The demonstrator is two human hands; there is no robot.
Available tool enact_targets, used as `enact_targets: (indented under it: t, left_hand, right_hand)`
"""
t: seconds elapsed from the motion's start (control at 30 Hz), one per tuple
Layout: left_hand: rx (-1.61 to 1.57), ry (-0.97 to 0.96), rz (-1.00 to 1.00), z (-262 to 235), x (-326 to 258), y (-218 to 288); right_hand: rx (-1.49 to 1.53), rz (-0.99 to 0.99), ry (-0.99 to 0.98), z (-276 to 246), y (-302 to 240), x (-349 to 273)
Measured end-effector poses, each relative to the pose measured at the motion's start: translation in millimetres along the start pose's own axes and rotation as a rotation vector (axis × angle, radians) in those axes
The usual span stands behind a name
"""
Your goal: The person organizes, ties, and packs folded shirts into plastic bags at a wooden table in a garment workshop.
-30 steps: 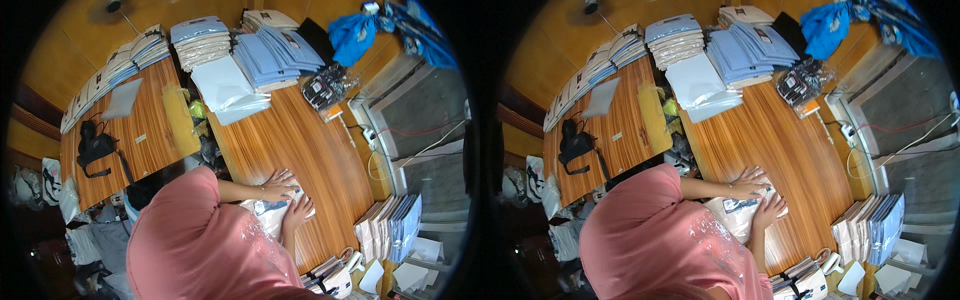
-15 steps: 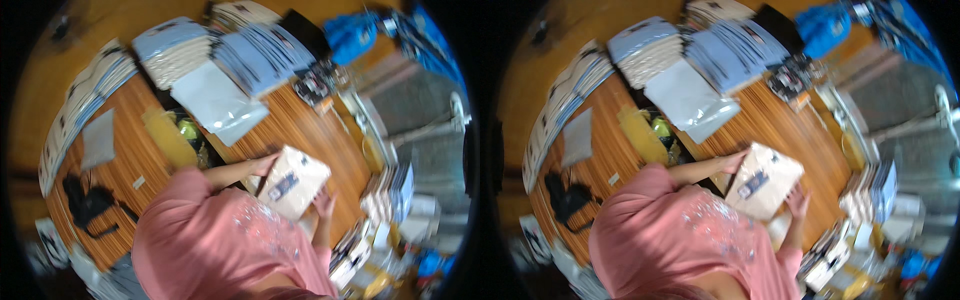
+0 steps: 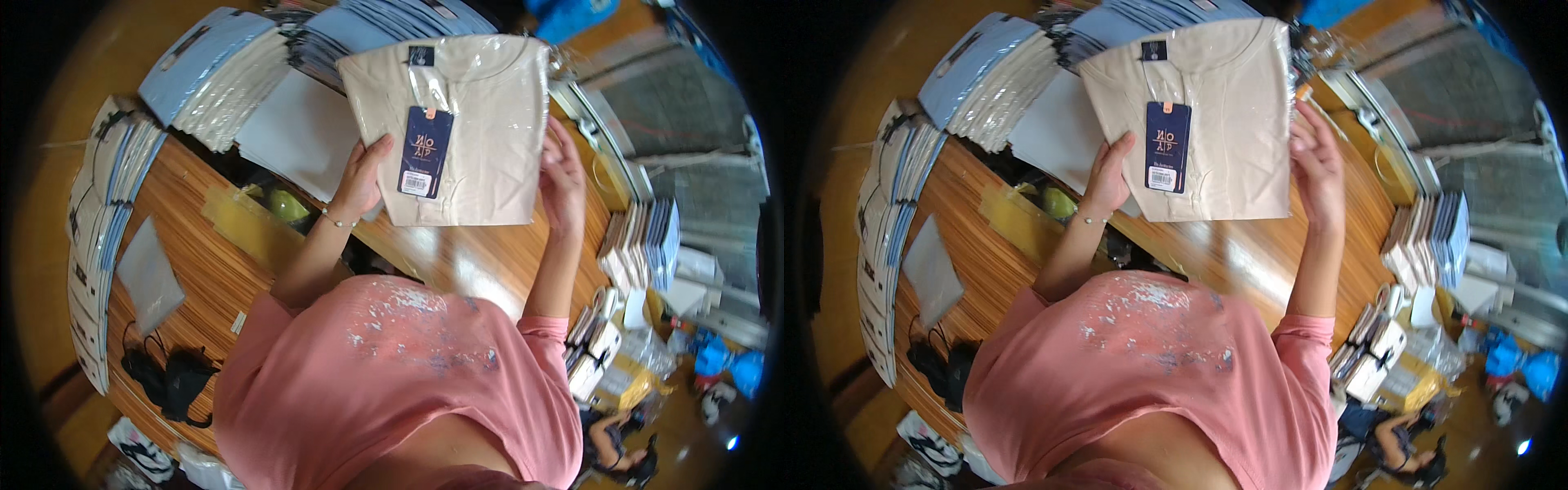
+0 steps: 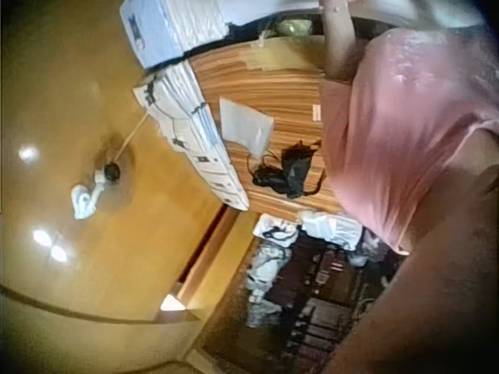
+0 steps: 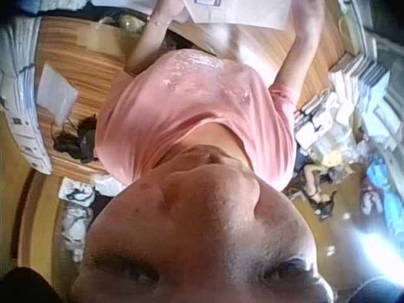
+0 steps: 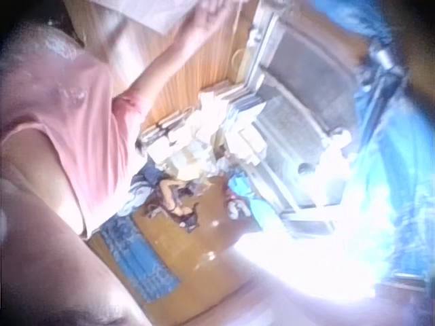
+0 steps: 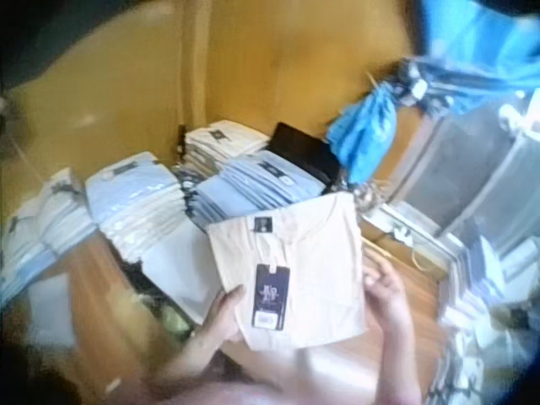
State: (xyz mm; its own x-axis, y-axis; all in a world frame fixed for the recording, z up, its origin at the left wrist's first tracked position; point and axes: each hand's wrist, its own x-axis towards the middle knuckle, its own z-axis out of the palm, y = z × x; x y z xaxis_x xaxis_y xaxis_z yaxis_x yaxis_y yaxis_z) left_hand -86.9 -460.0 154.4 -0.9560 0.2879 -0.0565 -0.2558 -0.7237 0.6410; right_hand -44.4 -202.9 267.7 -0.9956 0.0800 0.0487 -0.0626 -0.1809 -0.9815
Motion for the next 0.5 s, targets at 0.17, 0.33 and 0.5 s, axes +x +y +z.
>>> enact_targets:
  t: [0.17, 0.33, 0.5]
  left_hand:
    - [-0.105, -0.079, 0.322, 20.3, 53.4, 83.4]
    - [-0.124, -0.19, 0.449, 38.7, 203.3, 179.4]
    - [-0.114, 0.018, 0.503, -15.8, 368.3, 200.8]
  right_hand:
    - [0.482, -0.361, -0.241, -14.4, -2.9, 53.9]
    - [-0.29, -0.1, 0.24, -67.4, 99.2, 91.2]
    - [-1.291, -0.217, 0.221, -73.5, 252.4, 78.5]
